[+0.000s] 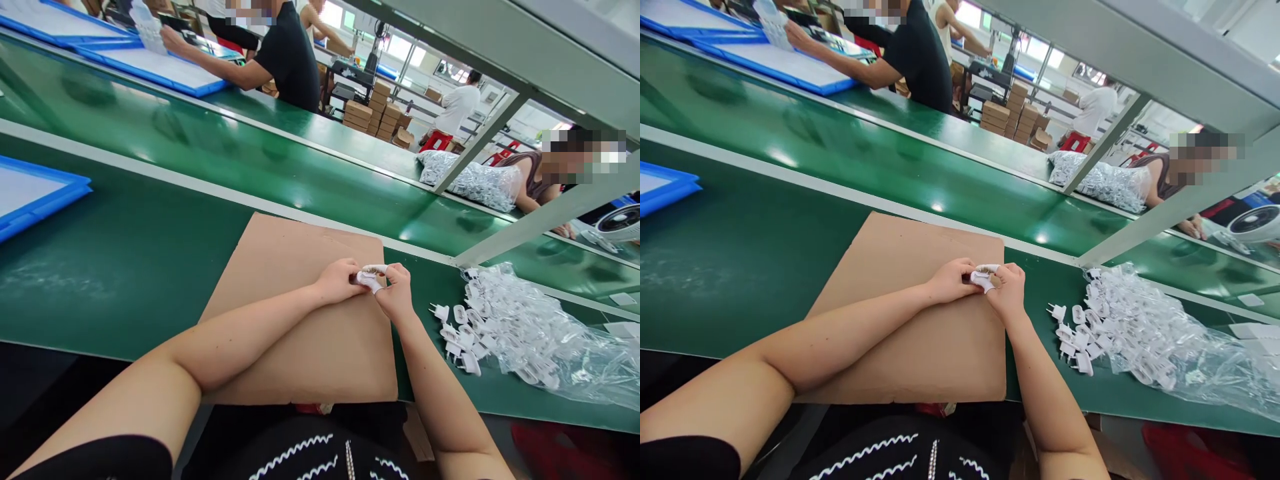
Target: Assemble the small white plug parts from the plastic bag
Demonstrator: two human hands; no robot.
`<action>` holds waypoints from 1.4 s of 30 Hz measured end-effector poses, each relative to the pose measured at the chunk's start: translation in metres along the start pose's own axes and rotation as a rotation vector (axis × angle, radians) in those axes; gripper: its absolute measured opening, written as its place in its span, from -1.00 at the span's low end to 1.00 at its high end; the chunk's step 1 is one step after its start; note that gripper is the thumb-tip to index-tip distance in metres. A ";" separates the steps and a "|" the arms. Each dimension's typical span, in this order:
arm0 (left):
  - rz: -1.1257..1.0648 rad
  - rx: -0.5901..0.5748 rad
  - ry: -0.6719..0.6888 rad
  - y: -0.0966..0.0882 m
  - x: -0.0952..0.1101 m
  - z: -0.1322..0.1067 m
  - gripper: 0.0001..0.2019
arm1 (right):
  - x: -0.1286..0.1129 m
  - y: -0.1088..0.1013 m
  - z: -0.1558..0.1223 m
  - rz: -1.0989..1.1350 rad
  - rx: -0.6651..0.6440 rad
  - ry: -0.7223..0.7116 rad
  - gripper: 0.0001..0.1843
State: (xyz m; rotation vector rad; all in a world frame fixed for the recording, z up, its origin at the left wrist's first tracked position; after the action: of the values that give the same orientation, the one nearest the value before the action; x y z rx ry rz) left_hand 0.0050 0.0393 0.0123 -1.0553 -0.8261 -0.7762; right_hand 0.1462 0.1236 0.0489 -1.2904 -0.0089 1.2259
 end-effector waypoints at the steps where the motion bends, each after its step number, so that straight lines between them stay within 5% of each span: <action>1: 0.010 -0.001 0.003 0.000 0.000 0.000 -0.81 | 0.001 0.001 0.000 0.007 -0.002 0.015 -0.79; 12: 0.091 -0.010 0.127 0.008 0.001 -0.004 -0.77 | 0.008 0.021 -0.011 0.488 -0.019 0.146 -0.69; 15: 0.032 -0.006 0.061 0.011 -0.005 -0.005 -0.69 | 0.019 0.039 -0.009 0.738 -0.084 0.263 -0.50; 18: -0.010 -0.035 -0.066 0.007 -0.015 0.005 -0.53 | 0.030 0.048 -0.004 0.816 -0.056 0.369 -0.55; 23: 0.298 0.156 -0.214 -0.038 -0.035 0.060 -0.47 | 0.035 0.041 -0.003 0.737 0.044 0.362 -0.66; 28: 0.531 0.291 -0.324 -0.086 -0.055 0.112 -0.49 | 0.027 0.037 -0.008 0.537 -0.061 0.262 -0.58; 33: 0.714 0.278 -0.475 -0.109 -0.077 0.132 -0.53 | 0.028 0.037 -0.009 0.490 -0.085 0.279 -0.55; 36: 0.770 0.371 -0.535 -0.112 -0.076 0.129 -0.29 | 0.029 0.038 -0.008 0.506 -0.079 0.296 -0.57; 39: 0.841 0.569 -0.326 -0.097 -0.049 0.110 -0.11 | 0.029 0.038 -0.008 0.490 -0.082 0.291 -0.58; 42: 0.731 0.482 -0.008 -0.053 -0.014 0.074 -0.24 | 0.029 0.039 -0.008 0.447 -0.079 0.255 -0.61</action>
State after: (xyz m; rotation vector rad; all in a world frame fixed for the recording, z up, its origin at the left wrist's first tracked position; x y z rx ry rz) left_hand -0.0615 0.0952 0.0423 -0.8290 -0.5290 0.0514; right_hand 0.1369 0.1291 0.0007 -1.5626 0.4386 1.4347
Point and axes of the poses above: each hand's wrist, its own z-axis towards the middle knuckle, its own y-axis out of the palm, x = y × z, the point moved 4 cm from there along z, towards the middle knuckle, and after that the axes turned 7 degrees about y, right-handed, at the moved point
